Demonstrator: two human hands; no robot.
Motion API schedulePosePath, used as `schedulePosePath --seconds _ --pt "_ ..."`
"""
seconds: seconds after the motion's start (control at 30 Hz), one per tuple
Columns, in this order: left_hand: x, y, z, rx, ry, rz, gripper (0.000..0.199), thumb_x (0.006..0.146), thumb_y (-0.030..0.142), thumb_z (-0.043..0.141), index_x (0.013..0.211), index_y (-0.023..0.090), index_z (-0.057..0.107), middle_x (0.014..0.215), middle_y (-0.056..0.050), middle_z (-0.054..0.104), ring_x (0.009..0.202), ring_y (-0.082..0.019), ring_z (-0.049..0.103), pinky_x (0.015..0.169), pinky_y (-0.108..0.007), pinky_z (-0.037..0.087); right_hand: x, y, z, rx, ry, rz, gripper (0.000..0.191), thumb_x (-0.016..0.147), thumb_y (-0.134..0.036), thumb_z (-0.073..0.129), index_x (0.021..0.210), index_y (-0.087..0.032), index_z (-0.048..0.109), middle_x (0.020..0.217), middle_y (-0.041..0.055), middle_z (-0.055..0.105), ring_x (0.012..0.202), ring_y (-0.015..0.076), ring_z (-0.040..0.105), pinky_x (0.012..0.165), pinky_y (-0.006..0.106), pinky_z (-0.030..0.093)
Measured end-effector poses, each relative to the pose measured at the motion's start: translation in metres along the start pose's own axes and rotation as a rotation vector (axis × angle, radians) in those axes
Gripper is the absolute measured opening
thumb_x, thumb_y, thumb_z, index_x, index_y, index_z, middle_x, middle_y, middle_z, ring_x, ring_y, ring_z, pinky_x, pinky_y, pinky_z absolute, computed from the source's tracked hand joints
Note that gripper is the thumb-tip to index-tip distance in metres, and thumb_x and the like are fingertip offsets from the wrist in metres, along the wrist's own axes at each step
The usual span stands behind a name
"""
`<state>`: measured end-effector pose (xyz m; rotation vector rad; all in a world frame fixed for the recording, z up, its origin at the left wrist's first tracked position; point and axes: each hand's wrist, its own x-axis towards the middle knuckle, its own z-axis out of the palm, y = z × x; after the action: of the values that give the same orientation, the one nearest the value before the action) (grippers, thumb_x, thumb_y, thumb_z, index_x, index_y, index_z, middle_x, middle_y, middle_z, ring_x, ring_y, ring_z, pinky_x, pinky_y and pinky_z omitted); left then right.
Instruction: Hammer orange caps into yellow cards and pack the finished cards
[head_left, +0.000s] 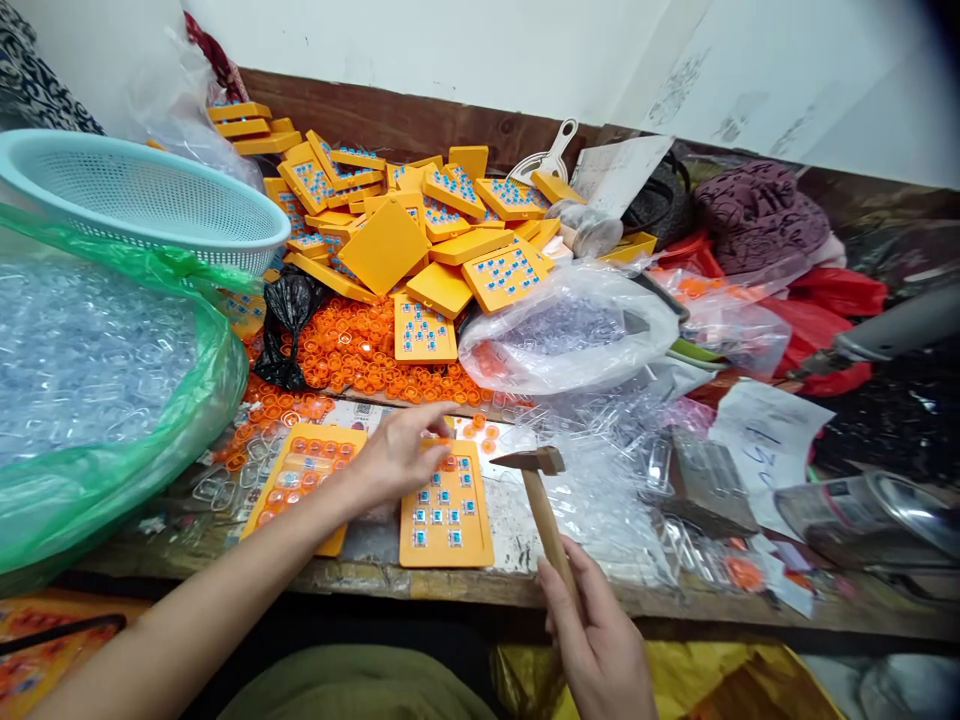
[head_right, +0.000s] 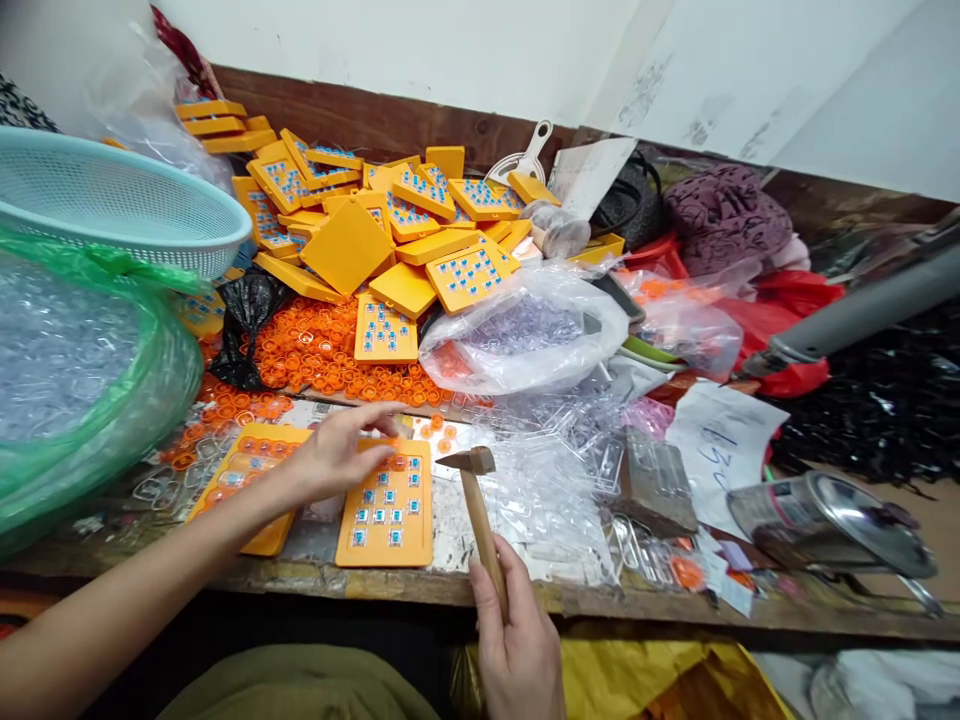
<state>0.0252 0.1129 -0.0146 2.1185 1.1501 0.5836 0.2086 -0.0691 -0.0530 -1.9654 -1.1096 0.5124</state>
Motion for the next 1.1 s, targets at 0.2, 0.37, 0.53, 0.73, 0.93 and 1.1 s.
schedulePosePath --seconds 0.2,0.37,0.53,0.73,0.93,1.1 --pt "0.0 0.015 0.027 -0.088 -0.063 0.011 0.062 0.075 0.011 0.058 0.135 0.019 0.044 0.092 -0.003 0.07 0.087 -0.019 0.065 0.084 -0.034 0.049 0.013 -0.004 -0.002 -0.096 -0.035 -0.286 0.041 0.09 -0.036 0.05 0.126 -0.018 0.057 0.116 0.0089 0.068 0.104 0.0226 0.066 0.081 0.026 0.055" --pt "0.001 0.006 0.032 -0.186 -0.018 -0.049 0.062 0.073 0.012 0.061 0.132 0.021 0.047 0.089 -0.001 0.073 0.086 -0.018 0.067 0.085 -0.031 0.049 0.017 -0.002 -0.001 -0.189 -0.111 -0.494 0.043 0.093 -0.025 0.046 0.136 -0.023 0.048 0.125 0.0074 0.063 0.108 0.0202 0.064 0.082 0.023 0.054" --pt "0.001 0.008 0.031 -0.215 -0.014 -0.07 0.062 0.072 0.012 0.062 0.132 0.02 0.047 0.086 -0.001 0.073 0.084 -0.017 0.066 0.084 -0.031 0.05 0.016 -0.003 -0.001 -0.204 -0.124 -0.444 0.042 0.093 -0.028 0.047 0.135 -0.024 0.049 0.128 0.0052 0.061 0.109 0.0201 0.063 0.082 0.023 0.055" --pt "0.002 0.011 0.03 -0.197 -0.019 -0.084 0.065 0.071 0.012 0.063 0.132 0.02 0.045 0.088 -0.002 0.073 0.087 -0.019 0.066 0.084 -0.032 0.049 0.015 -0.015 -0.005 -0.165 -0.082 -0.506 0.042 0.094 -0.026 0.045 0.135 -0.023 0.049 0.109 0.0079 0.07 0.085 0.0157 0.071 0.073 0.02 0.055" --pt "0.001 0.007 0.035 -0.202 0.028 -0.075 0.063 0.069 0.013 0.063 0.129 0.022 0.048 0.088 0.0 0.073 0.089 -0.018 0.066 0.085 -0.032 0.05 0.018 -0.01 -0.004 -0.256 -0.153 -0.438 0.042 0.095 -0.031 0.043 0.136 -0.025 0.048 0.115 0.0077 0.068 0.094 0.0188 0.069 0.073 0.022 0.055" --pt "0.002 0.008 0.036 -0.212 0.056 -0.116 0.062 0.068 0.012 0.064 0.128 0.023 0.051 0.085 0.0 0.072 0.086 -0.018 0.066 0.085 -0.032 0.05 0.023 -0.013 -0.007 -0.215 -0.154 -0.419 0.043 0.094 -0.031 0.043 0.136 -0.025 0.049 0.115 0.0073 0.067 0.098 0.0186 0.068 0.076 0.023 0.055"
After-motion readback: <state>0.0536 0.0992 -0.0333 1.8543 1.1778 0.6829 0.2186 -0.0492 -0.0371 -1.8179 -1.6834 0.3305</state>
